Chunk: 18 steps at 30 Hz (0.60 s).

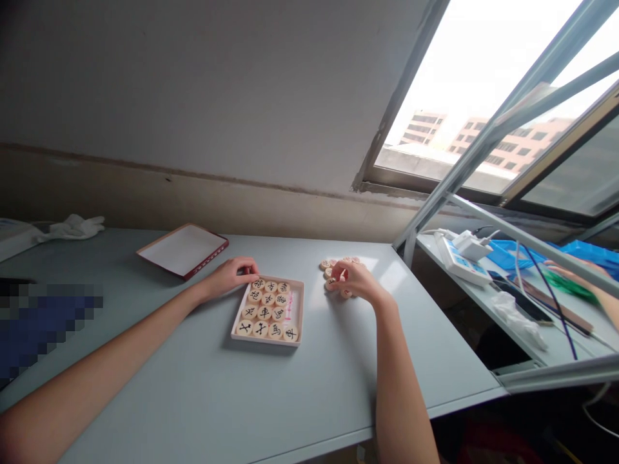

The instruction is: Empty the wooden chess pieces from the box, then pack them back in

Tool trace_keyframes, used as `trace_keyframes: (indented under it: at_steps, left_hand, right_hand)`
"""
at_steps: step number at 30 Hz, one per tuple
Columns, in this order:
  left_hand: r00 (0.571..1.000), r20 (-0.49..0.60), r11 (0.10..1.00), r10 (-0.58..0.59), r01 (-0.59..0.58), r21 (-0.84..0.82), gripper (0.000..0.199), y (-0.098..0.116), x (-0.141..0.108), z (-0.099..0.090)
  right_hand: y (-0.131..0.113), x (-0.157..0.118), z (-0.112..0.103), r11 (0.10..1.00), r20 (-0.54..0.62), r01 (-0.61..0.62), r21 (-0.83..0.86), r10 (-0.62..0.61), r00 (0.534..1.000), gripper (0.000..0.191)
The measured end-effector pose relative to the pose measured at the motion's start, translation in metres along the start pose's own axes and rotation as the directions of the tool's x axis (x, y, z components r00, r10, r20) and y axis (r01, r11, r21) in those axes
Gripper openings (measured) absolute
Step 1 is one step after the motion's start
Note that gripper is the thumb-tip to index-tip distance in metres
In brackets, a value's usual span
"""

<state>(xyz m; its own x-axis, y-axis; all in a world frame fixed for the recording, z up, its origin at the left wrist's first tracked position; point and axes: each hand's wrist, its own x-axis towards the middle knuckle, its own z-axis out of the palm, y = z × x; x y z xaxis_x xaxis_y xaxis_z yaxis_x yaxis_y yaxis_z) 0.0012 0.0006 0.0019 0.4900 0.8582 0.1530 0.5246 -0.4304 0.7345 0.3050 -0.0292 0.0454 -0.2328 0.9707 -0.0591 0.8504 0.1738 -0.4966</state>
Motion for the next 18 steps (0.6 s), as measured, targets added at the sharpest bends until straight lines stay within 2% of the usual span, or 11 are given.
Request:
trace_keyframes:
  at_steps: [9,13,15,18]
  left_hand:
    - [1.000,-0.002,1.000,0.008,-0.008,-0.006,0.017,0.002,-0.001,-0.001]
    - [1.000,-0.001,1.000,0.020,-0.020,-0.015,0.017,0.002,-0.001,0.000]
    - [1.000,-0.003,1.000,0.021,-0.021,-0.012,0.018,0.002,-0.001,0.000]
    - [1.000,-0.008,1.000,0.018,-0.018,-0.004,0.018,0.003,-0.002,-0.001]
  right_hand:
    - [-0.001,0.001,0.002,0.995,-0.014,0.056,-0.081,-0.057,0.998,0.018]
    - [-0.020,-0.001,0.001,0.990,0.070,0.136,-0.022,-0.134,0.988,0.019]
    - [-0.038,-0.004,0.004,0.974,0.158,0.224,0.018,-0.224,0.962,0.019]
    - [-0.068,-0.010,0.014,0.933,0.320,0.353,0.071,-0.356,0.878,0.018]
